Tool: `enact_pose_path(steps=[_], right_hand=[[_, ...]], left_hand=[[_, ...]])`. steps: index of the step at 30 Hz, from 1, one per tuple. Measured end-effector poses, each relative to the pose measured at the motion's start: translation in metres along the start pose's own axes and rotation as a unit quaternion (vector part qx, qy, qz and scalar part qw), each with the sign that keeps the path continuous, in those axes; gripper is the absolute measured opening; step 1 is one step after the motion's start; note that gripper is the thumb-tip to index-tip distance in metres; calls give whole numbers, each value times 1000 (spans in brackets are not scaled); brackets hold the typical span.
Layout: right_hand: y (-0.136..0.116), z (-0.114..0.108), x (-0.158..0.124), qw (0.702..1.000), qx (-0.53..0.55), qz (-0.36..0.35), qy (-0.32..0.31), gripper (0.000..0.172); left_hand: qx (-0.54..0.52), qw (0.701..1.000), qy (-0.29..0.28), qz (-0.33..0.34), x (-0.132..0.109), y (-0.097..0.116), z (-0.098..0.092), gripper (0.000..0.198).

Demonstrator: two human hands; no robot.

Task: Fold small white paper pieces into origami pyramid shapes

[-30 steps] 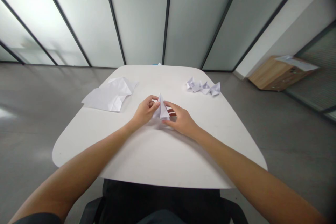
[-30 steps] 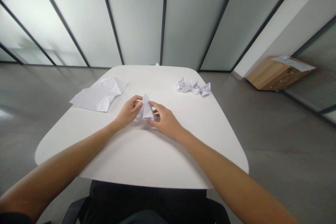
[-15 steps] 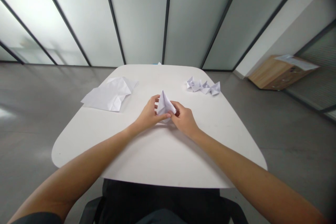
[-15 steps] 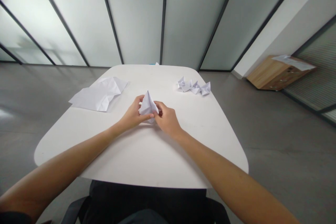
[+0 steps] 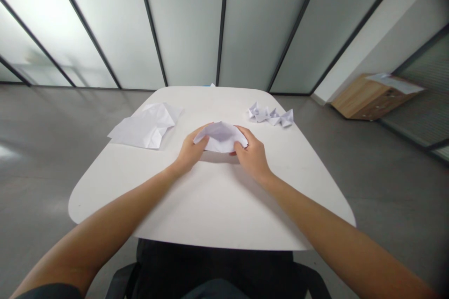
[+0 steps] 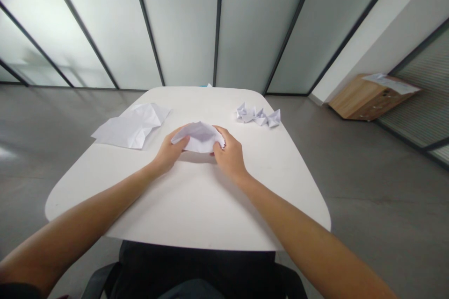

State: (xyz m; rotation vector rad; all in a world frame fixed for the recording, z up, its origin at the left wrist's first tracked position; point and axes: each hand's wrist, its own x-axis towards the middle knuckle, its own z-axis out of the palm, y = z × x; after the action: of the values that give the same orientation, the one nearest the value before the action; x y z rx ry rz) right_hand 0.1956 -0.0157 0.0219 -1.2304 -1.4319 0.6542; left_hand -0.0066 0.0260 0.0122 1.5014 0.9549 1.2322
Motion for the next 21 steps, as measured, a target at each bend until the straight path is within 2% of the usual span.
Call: enact_pose_path(steps=[2, 4, 7, 9, 12, 15, 21], right_hand=[[4, 0, 4, 996, 81, 42, -2, 45], [8, -1, 9, 984, 158, 87, 4, 42], [14, -4, 15, 965, 223, 138, 15, 36], [17, -8, 19, 957, 244, 156, 6, 32], [18, -16, 22, 950, 260, 164, -51, 31], [18, -22, 25, 948, 254, 157, -107, 27], [23, -24, 28, 970, 169, 157, -80, 26]], left_hand=[[-106, 992, -10, -62, 3, 0, -2, 48], [-172, 980, -38, -95, 6, 2, -5, 51], [-215, 965, -92, -118, 7, 8, -10, 55], [-222, 959, -101, -141, 8, 9, -12, 56], [-182, 964, -78, -177, 10, 6, -15, 56], [-116, 973, -90, -176, 11, 1, -18, 49], [20, 990, -100, -102, 12, -1, -26, 73]])
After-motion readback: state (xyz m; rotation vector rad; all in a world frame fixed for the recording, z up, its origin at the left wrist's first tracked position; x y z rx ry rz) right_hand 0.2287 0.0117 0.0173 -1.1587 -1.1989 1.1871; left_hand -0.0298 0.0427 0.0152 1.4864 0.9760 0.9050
